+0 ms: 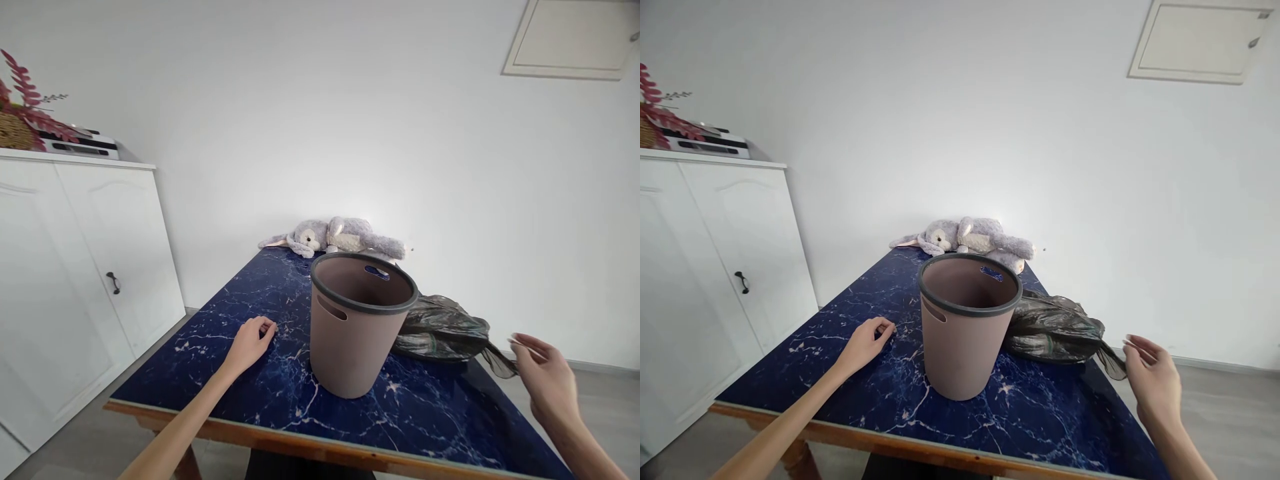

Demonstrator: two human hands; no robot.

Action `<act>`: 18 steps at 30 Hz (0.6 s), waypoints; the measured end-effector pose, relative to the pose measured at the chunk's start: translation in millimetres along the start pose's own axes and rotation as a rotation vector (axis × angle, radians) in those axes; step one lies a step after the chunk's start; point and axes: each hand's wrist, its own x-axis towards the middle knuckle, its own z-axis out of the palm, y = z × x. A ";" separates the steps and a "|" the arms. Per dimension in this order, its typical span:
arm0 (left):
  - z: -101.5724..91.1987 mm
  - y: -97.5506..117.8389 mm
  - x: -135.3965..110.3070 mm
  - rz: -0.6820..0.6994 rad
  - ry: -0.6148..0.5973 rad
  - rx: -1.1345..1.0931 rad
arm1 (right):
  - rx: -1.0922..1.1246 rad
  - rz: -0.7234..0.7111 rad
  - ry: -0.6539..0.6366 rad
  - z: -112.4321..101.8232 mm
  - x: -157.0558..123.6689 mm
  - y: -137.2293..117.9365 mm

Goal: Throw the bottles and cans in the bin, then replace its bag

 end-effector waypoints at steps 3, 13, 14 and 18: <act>-0.8 2.7 -0.1 -0.001 -0.003 0.007 | -0.010 -0.064 -0.009 -14.1 -41.9 -9.5; -6.3 20.3 -9.5 -0.013 -0.100 0.003 | 0.162 -0.082 -0.858 48.4 -123.1 -3.9; -5.8 23.4 -12.8 -0.012 -0.134 -0.008 | 0.171 -0.082 -0.859 53.1 -125.9 -4.5; 0.9 41.9 -27.8 -0.028 -0.174 -0.036 | 0.159 -0.090 -0.862 59.1 -130.9 -8.3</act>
